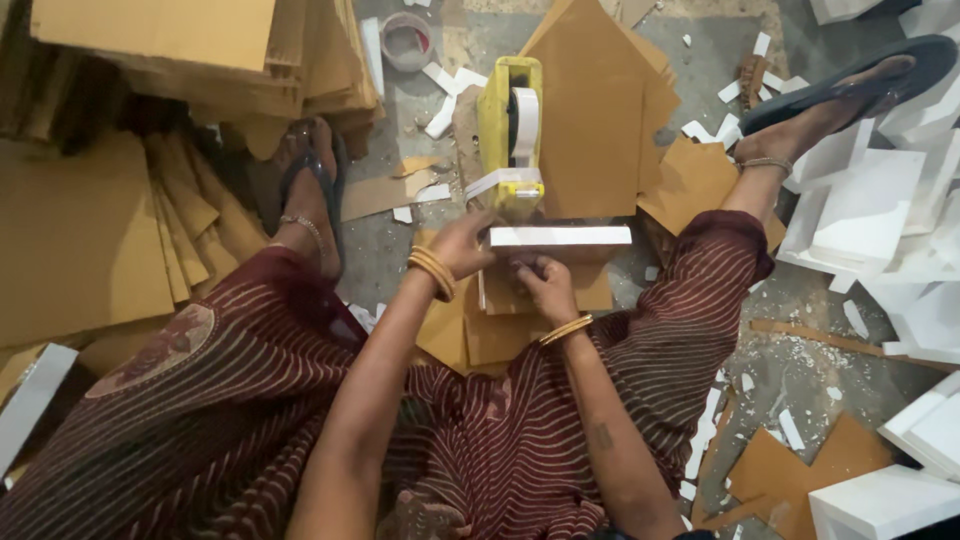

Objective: The person sits on the floor and repeatedly places white foam inserts into brown cardboard boxes, then seals them with tape using a handheld dispenser. The person handles multiple boxes one at a time, folding flaps and applying tape to close them.

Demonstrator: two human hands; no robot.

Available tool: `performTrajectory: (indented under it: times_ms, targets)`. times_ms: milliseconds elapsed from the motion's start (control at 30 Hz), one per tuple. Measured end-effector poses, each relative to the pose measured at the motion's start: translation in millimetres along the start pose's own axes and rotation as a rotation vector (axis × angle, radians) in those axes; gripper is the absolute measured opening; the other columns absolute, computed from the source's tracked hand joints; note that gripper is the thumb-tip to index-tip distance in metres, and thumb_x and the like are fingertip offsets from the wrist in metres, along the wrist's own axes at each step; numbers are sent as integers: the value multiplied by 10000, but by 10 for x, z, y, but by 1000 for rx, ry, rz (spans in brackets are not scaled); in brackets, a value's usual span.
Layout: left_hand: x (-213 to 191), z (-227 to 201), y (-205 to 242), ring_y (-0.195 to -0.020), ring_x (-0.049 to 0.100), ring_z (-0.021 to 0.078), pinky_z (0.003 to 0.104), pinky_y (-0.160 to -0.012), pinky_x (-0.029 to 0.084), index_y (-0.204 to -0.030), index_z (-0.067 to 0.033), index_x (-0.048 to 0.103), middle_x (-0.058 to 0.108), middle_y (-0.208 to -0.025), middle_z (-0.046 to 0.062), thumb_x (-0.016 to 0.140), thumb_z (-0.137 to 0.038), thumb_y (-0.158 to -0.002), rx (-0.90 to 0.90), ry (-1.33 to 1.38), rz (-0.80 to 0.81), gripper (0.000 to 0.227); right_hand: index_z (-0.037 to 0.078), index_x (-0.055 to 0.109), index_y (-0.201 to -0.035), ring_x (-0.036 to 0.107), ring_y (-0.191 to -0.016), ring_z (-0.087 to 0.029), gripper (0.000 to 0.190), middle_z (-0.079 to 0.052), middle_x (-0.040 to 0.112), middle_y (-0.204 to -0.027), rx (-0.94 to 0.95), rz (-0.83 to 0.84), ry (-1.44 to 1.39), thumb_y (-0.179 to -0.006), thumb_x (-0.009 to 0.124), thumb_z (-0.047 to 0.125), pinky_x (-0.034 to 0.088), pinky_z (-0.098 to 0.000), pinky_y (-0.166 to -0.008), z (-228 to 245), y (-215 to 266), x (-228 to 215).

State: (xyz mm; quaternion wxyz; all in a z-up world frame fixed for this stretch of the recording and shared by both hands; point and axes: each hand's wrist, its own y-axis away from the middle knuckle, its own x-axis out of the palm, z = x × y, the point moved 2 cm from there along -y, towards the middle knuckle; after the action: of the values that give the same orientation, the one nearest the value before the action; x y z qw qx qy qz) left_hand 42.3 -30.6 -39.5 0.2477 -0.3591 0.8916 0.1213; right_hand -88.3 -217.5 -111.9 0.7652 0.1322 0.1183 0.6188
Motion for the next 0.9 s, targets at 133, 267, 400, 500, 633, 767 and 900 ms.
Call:
performTrajectory:
  times_ms: [133, 267, 400, 500, 633, 767, 900]
  targets:
    - [84, -21, 41, -1158, 690, 288, 390, -1010, 518, -1249, -71, 654, 723, -1237, 158, 831, -391, -781, -69, 363, -9, 594, -16, 716, -1060, 646, -755, -88, 150, -33, 727, -897, -20, -14, -32, -980, 681, 105, 517, -241, -653, -229, -46, -109]
    - [295, -219, 23, -1171, 674, 330, 408, -1013, 512, -1274, -44, 639, 695, -1256, 186, 867, -432, -773, -153, 218, -228, 673, -28, 719, -1050, 641, -766, -104, 173, -59, 732, -915, -69, 12, 4, -986, 688, 129, 520, -260, -675, -167, -51, -76]
    - [349, -250, 66, -1175, 666, 344, 426, -996, 519, -1268, -68, 644, 691, -1267, 158, 835, -378, -760, -275, 23, -229, 625, -30, 711, -1123, 713, -906, -135, 295, -96, 770, -1026, -188, 160, 344, -922, 701, 185, 576, -294, -792, 413, 88, -26]
    - [380, -158, 94, -1238, 628, 363, 440, -1026, 506, -1348, -82, 590, 658, -1329, 165, 815, -298, -774, -298, -5, -202, 654, 28, 702, -1140, 718, -839, -209, 371, -117, 751, -1007, 65, -42, 746, -920, 723, 327, 563, -349, -765, 951, 333, -63]
    - [467, 55, 48, -1296, 544, 414, 448, -1073, 440, -1428, -25, 482, 526, -1455, 237, 785, -95, -673, -131, -130, -261, 816, 55, 770, -1066, 707, -911, -289, 274, -128, 757, -1020, -441, -263, 794, -978, 674, 296, 541, -416, -824, 1564, 458, -42]
    - [513, 216, 76, -1301, 536, 420, 440, -1087, 440, -1437, -30, 476, 511, -1469, 241, 751, -38, -680, -126, -91, -241, 805, 19, 752, -993, 683, -806, -320, 371, -172, 718, -874, -281, -176, 872, -994, 679, 382, 518, -431, -776, 1635, 26, 56]
    - [489, 187, 152, -1283, 582, 417, 444, -1078, 488, -1458, -69, 499, 568, -1441, 223, 702, -6, -731, -89, -148, -237, 757, 63, 794, -1016, 717, -755, -276, 323, -147, 747, -826, -159, -48, 779, -860, 663, 313, 529, -386, -708, 1419, -324, -22]
